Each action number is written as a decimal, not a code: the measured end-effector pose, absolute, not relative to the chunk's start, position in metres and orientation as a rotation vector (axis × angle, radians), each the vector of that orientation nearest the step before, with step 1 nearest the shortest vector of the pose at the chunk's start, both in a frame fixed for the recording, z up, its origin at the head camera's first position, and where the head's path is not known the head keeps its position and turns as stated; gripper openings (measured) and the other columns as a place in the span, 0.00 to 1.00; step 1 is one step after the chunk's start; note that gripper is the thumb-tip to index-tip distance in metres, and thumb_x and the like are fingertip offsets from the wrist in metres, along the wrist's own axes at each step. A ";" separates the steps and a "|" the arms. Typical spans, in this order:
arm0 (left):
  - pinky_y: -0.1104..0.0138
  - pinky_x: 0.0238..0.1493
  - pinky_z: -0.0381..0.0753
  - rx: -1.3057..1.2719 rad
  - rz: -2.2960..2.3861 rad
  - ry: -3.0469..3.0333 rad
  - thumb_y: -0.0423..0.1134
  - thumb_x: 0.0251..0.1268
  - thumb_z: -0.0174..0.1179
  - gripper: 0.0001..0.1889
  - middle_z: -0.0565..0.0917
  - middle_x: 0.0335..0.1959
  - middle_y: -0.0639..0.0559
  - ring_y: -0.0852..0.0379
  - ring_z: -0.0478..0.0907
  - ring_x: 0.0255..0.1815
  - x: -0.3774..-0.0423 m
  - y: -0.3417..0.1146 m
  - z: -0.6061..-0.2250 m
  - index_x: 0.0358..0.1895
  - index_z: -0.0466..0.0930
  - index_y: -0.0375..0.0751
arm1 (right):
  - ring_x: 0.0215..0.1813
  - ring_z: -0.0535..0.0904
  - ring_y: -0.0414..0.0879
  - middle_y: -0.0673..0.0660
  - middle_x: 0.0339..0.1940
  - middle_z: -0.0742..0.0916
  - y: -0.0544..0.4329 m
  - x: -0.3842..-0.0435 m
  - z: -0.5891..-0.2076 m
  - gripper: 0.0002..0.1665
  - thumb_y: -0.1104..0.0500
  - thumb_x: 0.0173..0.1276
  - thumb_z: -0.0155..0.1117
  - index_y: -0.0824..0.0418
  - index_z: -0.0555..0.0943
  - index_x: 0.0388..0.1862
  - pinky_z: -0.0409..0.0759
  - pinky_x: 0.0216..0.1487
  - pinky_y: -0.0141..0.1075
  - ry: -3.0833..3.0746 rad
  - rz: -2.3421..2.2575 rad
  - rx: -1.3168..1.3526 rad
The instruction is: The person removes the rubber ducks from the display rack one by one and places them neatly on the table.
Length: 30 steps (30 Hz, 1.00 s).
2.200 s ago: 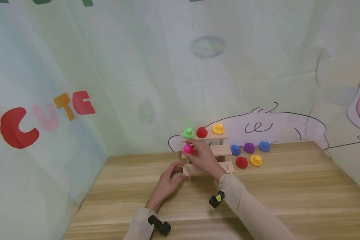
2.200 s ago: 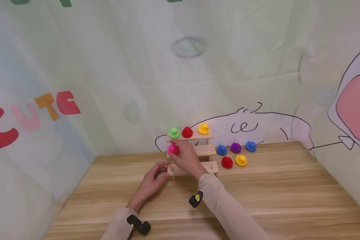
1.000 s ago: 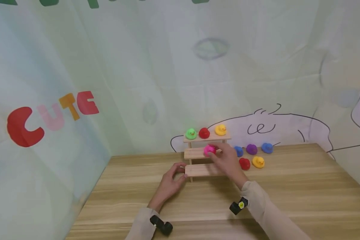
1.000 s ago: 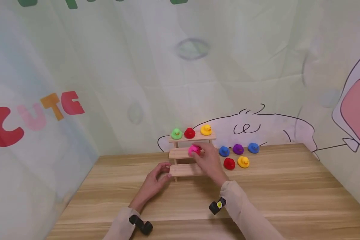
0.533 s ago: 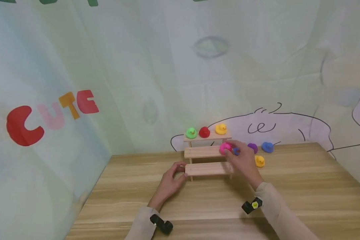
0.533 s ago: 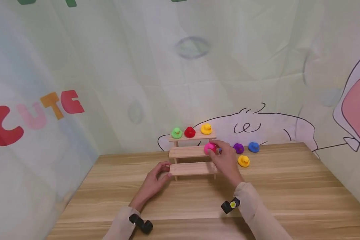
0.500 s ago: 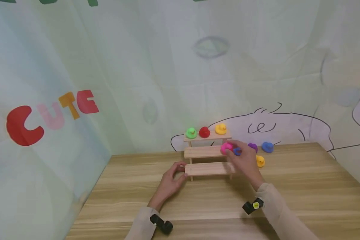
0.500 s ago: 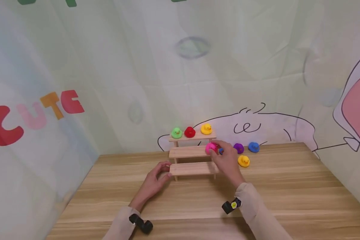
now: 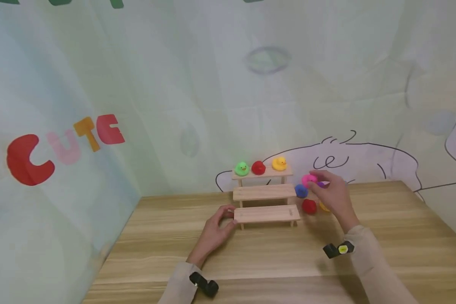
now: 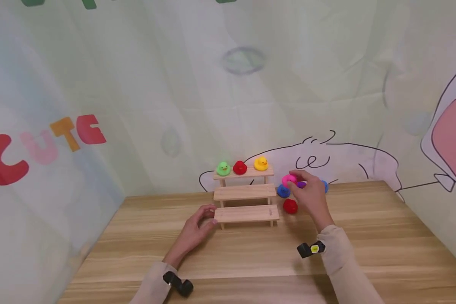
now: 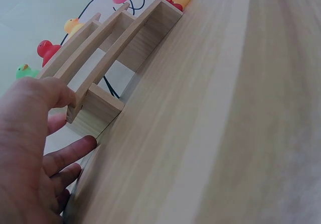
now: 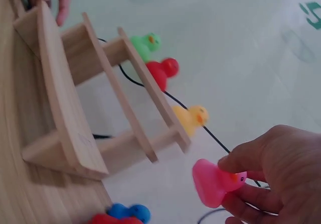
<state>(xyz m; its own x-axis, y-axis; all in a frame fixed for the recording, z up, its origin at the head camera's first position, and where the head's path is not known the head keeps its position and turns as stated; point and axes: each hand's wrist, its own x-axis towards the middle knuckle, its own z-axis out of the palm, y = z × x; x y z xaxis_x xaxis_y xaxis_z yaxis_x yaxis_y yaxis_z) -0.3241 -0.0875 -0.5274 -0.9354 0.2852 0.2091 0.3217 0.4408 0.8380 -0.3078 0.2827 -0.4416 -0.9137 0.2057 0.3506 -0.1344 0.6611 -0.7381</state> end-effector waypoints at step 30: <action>0.37 0.81 0.65 -0.555 -1.546 -2.642 0.42 0.75 0.67 0.21 0.90 0.59 0.45 0.42 0.81 0.71 -0.325 -0.087 -0.527 0.67 0.78 0.57 | 0.60 0.81 0.75 0.82 0.62 0.83 0.389 -0.299 -0.457 0.34 0.58 0.72 0.71 0.79 0.76 0.68 0.80 0.61 0.66 -2.844 1.068 -0.169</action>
